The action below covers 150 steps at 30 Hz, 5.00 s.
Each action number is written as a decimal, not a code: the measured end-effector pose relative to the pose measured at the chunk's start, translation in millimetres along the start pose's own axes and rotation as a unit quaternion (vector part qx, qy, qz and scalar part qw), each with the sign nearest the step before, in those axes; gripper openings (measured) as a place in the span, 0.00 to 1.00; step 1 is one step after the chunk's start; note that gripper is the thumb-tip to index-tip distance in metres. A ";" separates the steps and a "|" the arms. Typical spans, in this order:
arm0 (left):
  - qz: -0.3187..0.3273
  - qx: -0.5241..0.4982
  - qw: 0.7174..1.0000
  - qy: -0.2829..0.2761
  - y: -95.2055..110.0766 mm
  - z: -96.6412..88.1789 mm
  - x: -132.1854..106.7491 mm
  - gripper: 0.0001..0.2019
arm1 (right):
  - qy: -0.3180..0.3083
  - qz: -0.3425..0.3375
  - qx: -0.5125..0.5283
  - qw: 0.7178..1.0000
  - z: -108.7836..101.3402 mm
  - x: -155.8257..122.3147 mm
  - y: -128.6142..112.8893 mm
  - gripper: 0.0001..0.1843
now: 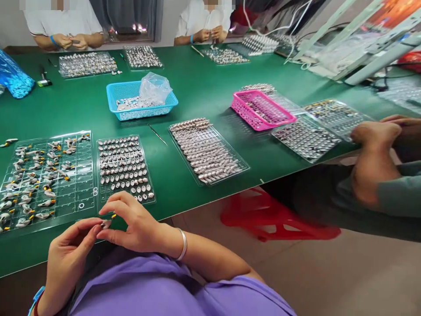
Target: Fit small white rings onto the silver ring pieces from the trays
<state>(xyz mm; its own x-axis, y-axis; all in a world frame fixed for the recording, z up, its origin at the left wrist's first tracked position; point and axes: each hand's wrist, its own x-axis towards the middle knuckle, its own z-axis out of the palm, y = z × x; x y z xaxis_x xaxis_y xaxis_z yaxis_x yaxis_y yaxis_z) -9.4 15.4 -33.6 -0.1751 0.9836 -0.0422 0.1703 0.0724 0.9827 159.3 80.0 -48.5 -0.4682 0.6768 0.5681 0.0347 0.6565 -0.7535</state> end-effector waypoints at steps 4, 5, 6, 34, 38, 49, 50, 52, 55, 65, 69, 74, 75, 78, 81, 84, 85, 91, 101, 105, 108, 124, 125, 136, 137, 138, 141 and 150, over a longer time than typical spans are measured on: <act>0.014 0.019 1.000 0.017 2.0 4.7 -3.1 0.08 | 0.028 0.049 0.063 0.996 8.2 -12.8 2.4 0.10; 0.028 0.030 0.999 0.021 1.3 5.2 -3.6 0.07 | 0.033 0.052 0.067 0.996 8.6 -13.8 1.8 0.08; 0.040 0.039 0.998 0.022 0.3 5.5 -4.1 0.06 | 0.034 0.053 0.068 0.996 8.3 -14.3 0.8 0.06; -0.117 -0.059 0.991 -0.038 -11.0 -3.1 -9.2 0.11 | -0.046 -0.020 -0.089 0.995 -2.6 -25.3 -7.3 0.04; -0.039 0.015 0.999 0.033 -12.9 0.7 -16.1 0.11 | -0.030 0.044 -0.040 0.998 2.4 -26.9 -7.2 0.09; 0.131 0.140 0.980 0.060 -31.6 -3.3 -27.8 0.18 | -0.005 0.001 -0.077 0.997 12.1 -25.0 -4.5 0.05; 0.136 0.149 0.978 0.058 -32.0 -3.6 -28.1 0.17 | -0.004 -0.001 -0.083 0.997 12.2 -24.4 -4.8 0.05; 0.135 0.159 0.977 0.050 -31.3 -3.7 -27.7 0.16 | -0.003 -0.006 -0.095 0.995 11.9 -23.3 -5.1 0.07; 0.127 0.175 0.976 0.035 -28.2 -2.8 -25.6 0.14 | -0.013 -0.022 -0.119 0.993 10.2 -22.2 -5.3 0.07; 0.221 0.291 0.930 -0.040 -13.4 -1.4 -10.4 0.04 | -0.059 -0.044 -0.216 0.974 1.3 -20.2 -4.6 0.11; 0.262 0.318 0.909 -0.060 -8.5 -0.3 -3.9 0.03 | -0.074 -0.079 -0.255 0.961 -1.2 -19.6 -3.3 0.11; 0.264 0.353 0.895 -0.065 -4.9 0.0 -0.5 0.04 | -0.125 -0.115 -0.297 0.940 -7.9 -15.8 -5.3 0.13; 0.259 0.357 0.895 -0.068 -3.8 -0.2 0.2 0.05 | -0.136 -0.122 -0.302 0.935 -9.3 -14.7 -5.9 0.14; 0.226 0.349 0.905 -0.084 1.4 -1.3 2.8 0.06 | -0.157 -0.131 -0.298 0.932 -12.1 -11.8 -5.9 0.14; 0.177 0.305 0.928 -0.117 8.5 -3.5 5.9 0.08 | -0.153 -0.131 -0.276 0.940 -11.7 -10.9 -3.0 0.11; 0.120 0.255 0.947 -0.156 13.4 -6.4 7.8 0.09 | -0.128 -0.134 -0.249 0.951 -9.5 -11.8 0.5 0.12; 0.100 0.242 0.951 -0.166 14.0 -7.4 8.0 0.09 | -0.120 -0.131 -0.239 0.955 -8.9 -12.4 1.3 0.13; 0.017 0.192 0.964 -0.183 10.1 -10.5 6.7 0.08 | -0.117 -0.107 -0.187 0.970 -8.9 -13.5 2.1 0.10; 0.049 0.243 0.949 -0.195 4.2 -9.9 10.7 0.12 | -0.018 -0.027 -0.003 0.999 -17.7 -19.3 1.7 0.03; 0.140 0.351 0.907 -0.187 -6.5 -4.8 19.6 0.12 | 0.054 0.039 0.009 0.998 -33.5 -29.4 4.4 0.04; 0.196 0.387 0.891 -0.138 -9.8 7.4 37.2 0.06 | 0.093 0.094 0.013 0.991 -45.8 -37.9 10.1 0.04; 0.293 0.504 0.803 -0.122 1.3 62.7 95.8 0.10 | 0.083 0.145 0.004 0.986 -50.6 -46.0 25.5 0.03; 0.289 0.504 0.805 -0.120 1.1 63.6 95.0 0.09 | 0.082 0.148 0.006 0.986 -50.0 -45.6 26.1 0.03; 0.235 0.408 0.878 -0.085 -7.6 54.4 82.7 0.10 | 0.081 0.144 0.027 0.986 -30.5 -36.0 15.1 0.02; 0.230 0.391 0.888 -0.074 -7.6 51.0 80.3 0.12 | 0.076 0.145 0.031 0.986 -27.8 -34.7 13.2 0.02; 0.225 0.374 0.897 -0.065 -7.1 47.6 77.6 0.13 | 0.072 0.144 0.037 0.986 -25.1 -33.4 11.2 0.02; 0.204 0.323 0.922 -0.059 -3.4 37.6 67.5 0.13 | 0.059 0.131 0.058 0.988 -17.6 -30.0 5.3 0.02; 0.089 0.163 0.980 -0.068 -1.3 18.8 29.2 0.09 | 0.035 0.062 0.018 0.997 -11.9 -28.5 -4.4 0.03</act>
<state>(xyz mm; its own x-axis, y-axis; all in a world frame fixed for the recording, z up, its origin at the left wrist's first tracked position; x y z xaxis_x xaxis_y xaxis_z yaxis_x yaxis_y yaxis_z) 3.5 47.1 -39.6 0.0123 0.9968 0.0786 0.4911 -0.0745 0.8679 183.0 61.8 -57.5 -0.4000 0.7739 0.4909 0.0558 0.5552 -0.8298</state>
